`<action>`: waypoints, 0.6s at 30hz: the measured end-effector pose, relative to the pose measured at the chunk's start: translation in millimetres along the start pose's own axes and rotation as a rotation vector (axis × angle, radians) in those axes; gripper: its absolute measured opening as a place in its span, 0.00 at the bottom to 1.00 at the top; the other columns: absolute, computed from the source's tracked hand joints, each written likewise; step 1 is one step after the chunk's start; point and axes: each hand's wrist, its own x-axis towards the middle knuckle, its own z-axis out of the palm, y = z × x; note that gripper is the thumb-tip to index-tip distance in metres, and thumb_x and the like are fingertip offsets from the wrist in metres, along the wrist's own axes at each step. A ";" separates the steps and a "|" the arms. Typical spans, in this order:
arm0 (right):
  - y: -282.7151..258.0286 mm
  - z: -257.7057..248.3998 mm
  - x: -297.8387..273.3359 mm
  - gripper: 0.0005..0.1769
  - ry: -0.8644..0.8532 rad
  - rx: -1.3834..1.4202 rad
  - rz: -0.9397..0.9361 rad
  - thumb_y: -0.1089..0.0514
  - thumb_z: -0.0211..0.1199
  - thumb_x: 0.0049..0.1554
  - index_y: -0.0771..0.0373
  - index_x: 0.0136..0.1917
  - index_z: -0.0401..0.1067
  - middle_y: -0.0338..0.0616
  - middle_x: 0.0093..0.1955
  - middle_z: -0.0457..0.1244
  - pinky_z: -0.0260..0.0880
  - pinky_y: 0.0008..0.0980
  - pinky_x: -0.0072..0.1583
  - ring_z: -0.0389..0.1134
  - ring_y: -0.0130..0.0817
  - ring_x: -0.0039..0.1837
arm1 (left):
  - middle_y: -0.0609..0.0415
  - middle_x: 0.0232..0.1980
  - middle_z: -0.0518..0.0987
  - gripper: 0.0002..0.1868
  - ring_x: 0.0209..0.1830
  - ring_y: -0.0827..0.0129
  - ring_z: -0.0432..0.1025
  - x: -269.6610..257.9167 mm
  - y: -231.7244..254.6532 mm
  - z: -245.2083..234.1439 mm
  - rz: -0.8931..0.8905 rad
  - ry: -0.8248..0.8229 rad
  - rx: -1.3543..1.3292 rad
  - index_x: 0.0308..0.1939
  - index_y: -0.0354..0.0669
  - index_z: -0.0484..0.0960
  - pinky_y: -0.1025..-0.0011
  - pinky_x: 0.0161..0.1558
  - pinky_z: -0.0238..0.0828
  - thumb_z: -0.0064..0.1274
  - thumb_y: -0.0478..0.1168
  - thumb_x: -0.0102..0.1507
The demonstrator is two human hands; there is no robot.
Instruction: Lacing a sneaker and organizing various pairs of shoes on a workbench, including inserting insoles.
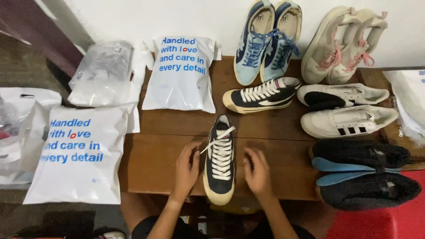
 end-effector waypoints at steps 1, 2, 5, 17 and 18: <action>-21.0 -12.1 8.1 0.19 -0.004 0.001 -0.001 0.61 0.57 0.63 0.59 0.66 0.71 0.46 0.62 0.64 0.69 0.48 0.65 0.68 0.46 0.66 | 0.43 0.54 0.82 0.15 0.57 0.49 0.76 5.1 11.0 -2.8 -0.003 0.002 0.002 0.58 0.39 0.80 0.51 0.60 0.70 0.44 0.33 0.70; -41.6 -24.2 16.4 0.16 0.055 0.013 -0.048 0.63 0.56 0.63 0.60 0.64 0.71 0.46 0.58 0.64 0.69 0.47 0.63 0.68 0.48 0.63 | 0.44 0.52 0.82 0.14 0.55 0.47 0.77 10.4 21.8 -5.3 0.037 -0.001 0.006 0.56 0.40 0.82 0.51 0.59 0.71 0.44 0.31 0.70; -79.4 -43.8 36.1 0.13 0.091 0.017 -0.165 0.64 0.55 0.64 0.59 0.61 0.73 0.44 0.53 0.62 0.69 0.44 0.61 0.67 0.45 0.59 | 0.46 0.48 0.84 0.13 0.50 0.48 0.79 23.1 38.9 -5.4 0.064 -0.043 0.013 0.54 0.42 0.83 0.53 0.54 0.73 0.45 0.31 0.70; -100.5 -21.4 72.5 0.06 0.070 0.217 -0.233 0.64 0.68 0.55 0.61 0.48 0.77 0.48 0.49 0.65 0.73 0.40 0.49 0.71 0.47 0.48 | 0.48 0.48 0.85 0.14 0.44 0.57 0.79 63.8 63.0 5.6 0.096 -0.147 -0.101 0.57 0.43 0.76 0.59 0.49 0.76 0.45 0.30 0.68; -97.2 -22.8 70.9 0.06 0.100 0.251 -0.208 0.63 0.69 0.56 0.60 0.48 0.76 0.45 0.47 0.66 0.72 0.36 0.51 0.72 0.44 0.49 | 0.43 0.50 0.83 0.15 0.49 0.49 0.78 64.2 67.4 7.1 0.168 -0.171 0.000 0.58 0.38 0.75 0.54 0.52 0.75 0.46 0.28 0.67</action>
